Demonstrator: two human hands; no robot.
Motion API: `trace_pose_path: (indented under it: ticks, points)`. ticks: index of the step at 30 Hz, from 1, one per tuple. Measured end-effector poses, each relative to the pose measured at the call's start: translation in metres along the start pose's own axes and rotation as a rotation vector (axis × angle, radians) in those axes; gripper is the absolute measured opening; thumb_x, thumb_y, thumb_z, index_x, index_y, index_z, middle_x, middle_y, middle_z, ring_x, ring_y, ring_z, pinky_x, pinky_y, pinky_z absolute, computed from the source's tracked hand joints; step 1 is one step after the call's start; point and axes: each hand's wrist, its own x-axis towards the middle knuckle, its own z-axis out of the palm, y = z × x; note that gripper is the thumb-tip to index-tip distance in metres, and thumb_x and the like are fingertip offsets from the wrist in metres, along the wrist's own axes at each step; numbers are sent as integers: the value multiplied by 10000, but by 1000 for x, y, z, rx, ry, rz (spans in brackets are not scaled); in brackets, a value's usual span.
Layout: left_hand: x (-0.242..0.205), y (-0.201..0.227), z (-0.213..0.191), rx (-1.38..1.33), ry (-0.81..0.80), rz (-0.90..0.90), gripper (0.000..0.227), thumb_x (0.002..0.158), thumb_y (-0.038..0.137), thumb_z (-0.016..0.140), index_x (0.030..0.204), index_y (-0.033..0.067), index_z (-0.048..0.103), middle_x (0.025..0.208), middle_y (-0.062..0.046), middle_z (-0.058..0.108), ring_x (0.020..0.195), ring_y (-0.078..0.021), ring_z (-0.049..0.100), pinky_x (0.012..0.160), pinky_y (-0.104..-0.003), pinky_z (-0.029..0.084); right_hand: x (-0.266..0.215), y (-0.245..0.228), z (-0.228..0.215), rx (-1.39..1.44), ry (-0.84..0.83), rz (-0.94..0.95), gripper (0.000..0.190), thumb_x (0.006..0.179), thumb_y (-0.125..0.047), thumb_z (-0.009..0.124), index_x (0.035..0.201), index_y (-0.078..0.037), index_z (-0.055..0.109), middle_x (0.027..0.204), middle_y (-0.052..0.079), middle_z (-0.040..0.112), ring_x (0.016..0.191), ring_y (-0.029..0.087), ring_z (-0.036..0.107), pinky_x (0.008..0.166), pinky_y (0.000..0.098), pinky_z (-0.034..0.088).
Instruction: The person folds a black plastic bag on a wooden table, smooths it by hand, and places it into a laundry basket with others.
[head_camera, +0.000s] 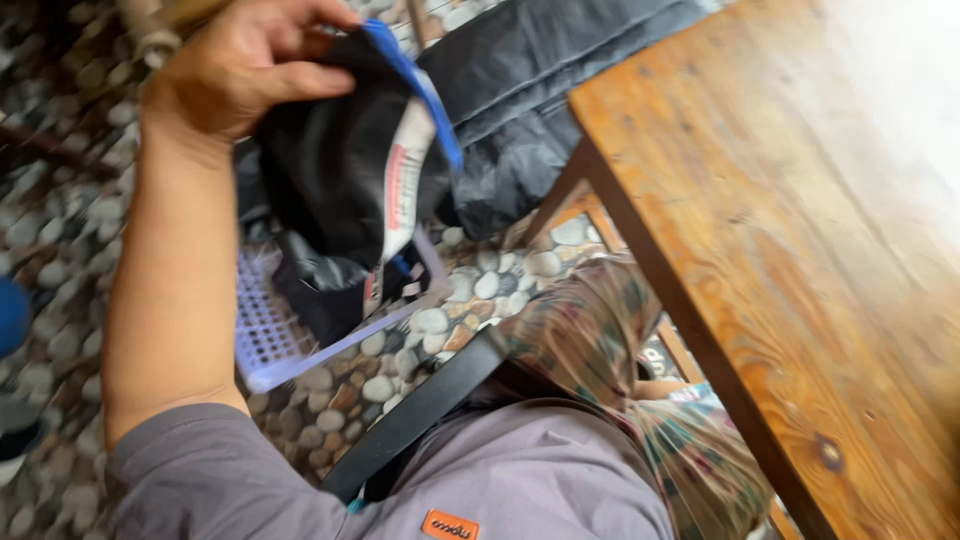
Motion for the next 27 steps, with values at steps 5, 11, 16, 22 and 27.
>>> trace_pose_path:
  ticks: [5,11,16,22,27]
  points:
    - [109,79,156,-150,-563,173,425,926,141,707,1325,96,569,1252,-112,714,1145,-189,703,1046,-332,610,-86,53,-56,1,170,189,855,1196,-576,221,1278,177,617,1383,450,502,1370,538,423,1121,553,296]
    - [226,89,389,-17,-1172,588,289,1017,161,736,1265,133,591,1099,-10,663,1053,-56,621,904,-185,533,-208,70,-92,17,352,473,858,1199,-574,221,1275,184,617,1379,454,503,1371,540,422,1123,553,295]
    - [258,-4,502,1086,-559,1115,553,839,548,814,1128,114,629,1021,-148,647,959,-392,642,791,-506,507,-216,46,-96,10,360,497,824,1173,-552,177,1281,112,652,1364,426,539,1332,549,460,1112,572,299]
    - [213,3,456,962,-494,730,784,992,587,594,1532,39,445,1639,-215,282,1523,-385,243,1201,-607,227,-226,15,-107,48,350,531,790,1145,-590,195,1207,-8,726,1322,344,616,1237,568,519,1014,603,379]
    - [220,-54,454,1182,-607,659,1066,928,806,401,1610,6,224,1683,-256,140,1576,-349,34,1244,-555,-24,-226,9,-111,35,316,554,798,1145,-598,175,1217,-19,720,1321,352,614,1233,584,517,1016,618,377]
